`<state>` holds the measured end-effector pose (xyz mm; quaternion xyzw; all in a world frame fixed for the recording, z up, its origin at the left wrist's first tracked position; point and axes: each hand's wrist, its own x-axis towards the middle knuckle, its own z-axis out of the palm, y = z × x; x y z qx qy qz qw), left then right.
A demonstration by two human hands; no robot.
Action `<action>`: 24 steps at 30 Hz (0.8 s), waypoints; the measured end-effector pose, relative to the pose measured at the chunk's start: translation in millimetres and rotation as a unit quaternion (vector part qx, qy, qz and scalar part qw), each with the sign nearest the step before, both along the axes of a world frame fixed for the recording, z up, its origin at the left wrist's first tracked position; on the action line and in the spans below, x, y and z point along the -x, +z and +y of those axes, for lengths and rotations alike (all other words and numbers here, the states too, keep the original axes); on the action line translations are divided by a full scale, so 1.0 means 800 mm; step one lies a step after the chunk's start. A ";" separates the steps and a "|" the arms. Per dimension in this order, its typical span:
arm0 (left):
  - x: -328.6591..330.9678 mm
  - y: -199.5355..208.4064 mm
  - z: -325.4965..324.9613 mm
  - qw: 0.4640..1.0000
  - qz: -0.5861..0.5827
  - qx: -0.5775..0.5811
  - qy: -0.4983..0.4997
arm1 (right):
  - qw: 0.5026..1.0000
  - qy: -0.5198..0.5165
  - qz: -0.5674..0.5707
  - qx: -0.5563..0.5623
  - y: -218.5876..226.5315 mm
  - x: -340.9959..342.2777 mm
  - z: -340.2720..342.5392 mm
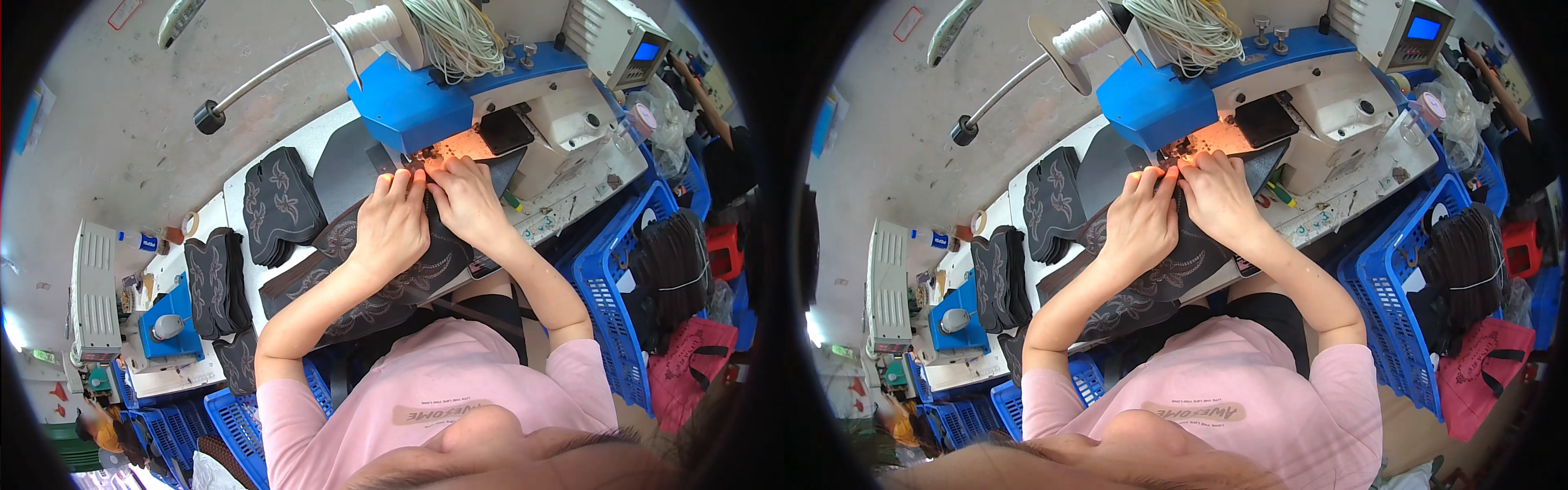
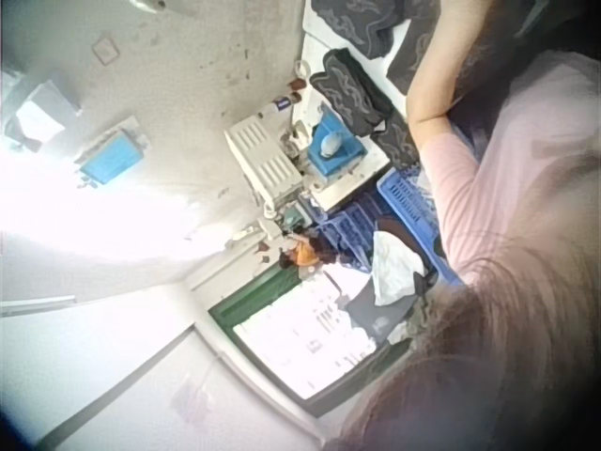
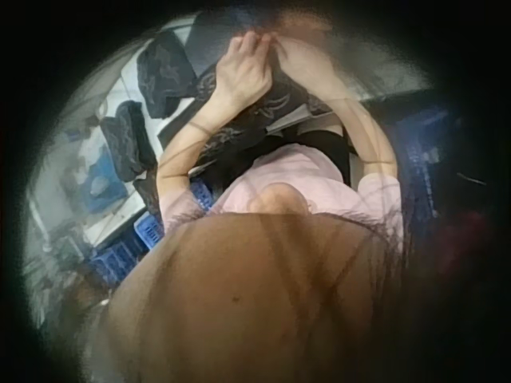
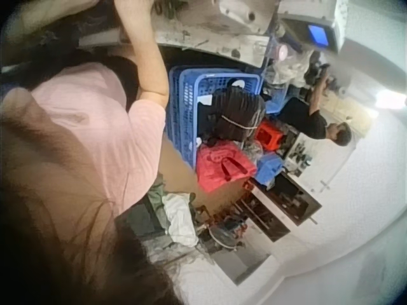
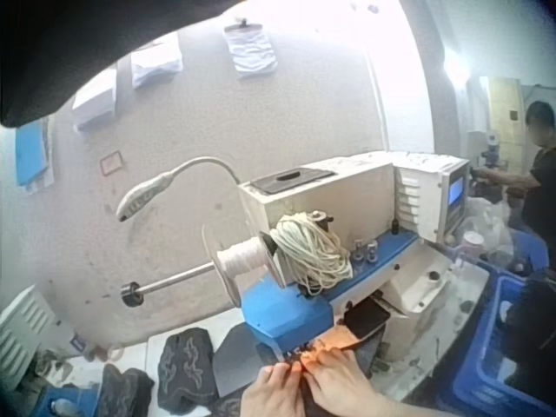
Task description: The person feeds embroidered shoe upper panels one by one through a sewing machine to stitch their edges and stacks the finished pieces on the table.
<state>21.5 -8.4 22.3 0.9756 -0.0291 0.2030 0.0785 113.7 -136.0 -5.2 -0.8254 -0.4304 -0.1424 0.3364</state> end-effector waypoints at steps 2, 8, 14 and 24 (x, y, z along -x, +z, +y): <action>-0.002 -0.001 0.001 1.000 -0.001 -0.003 0.002 | 0.999 0.005 -0.035 0.017 0.000 -0.003 0.001; -0.014 -0.008 0.010 0.999 -0.033 -0.002 -0.004 | 0.998 -0.006 -0.023 0.052 -0.002 -0.014 0.013; -0.013 -0.009 0.024 0.998 -0.030 0.034 -0.039 | 1.000 -0.014 0.004 0.006 -0.003 -0.015 0.012; -0.015 -0.006 0.025 0.995 -0.004 0.090 -0.039 | 1.000 -0.016 0.003 -0.027 -0.009 -0.018 0.013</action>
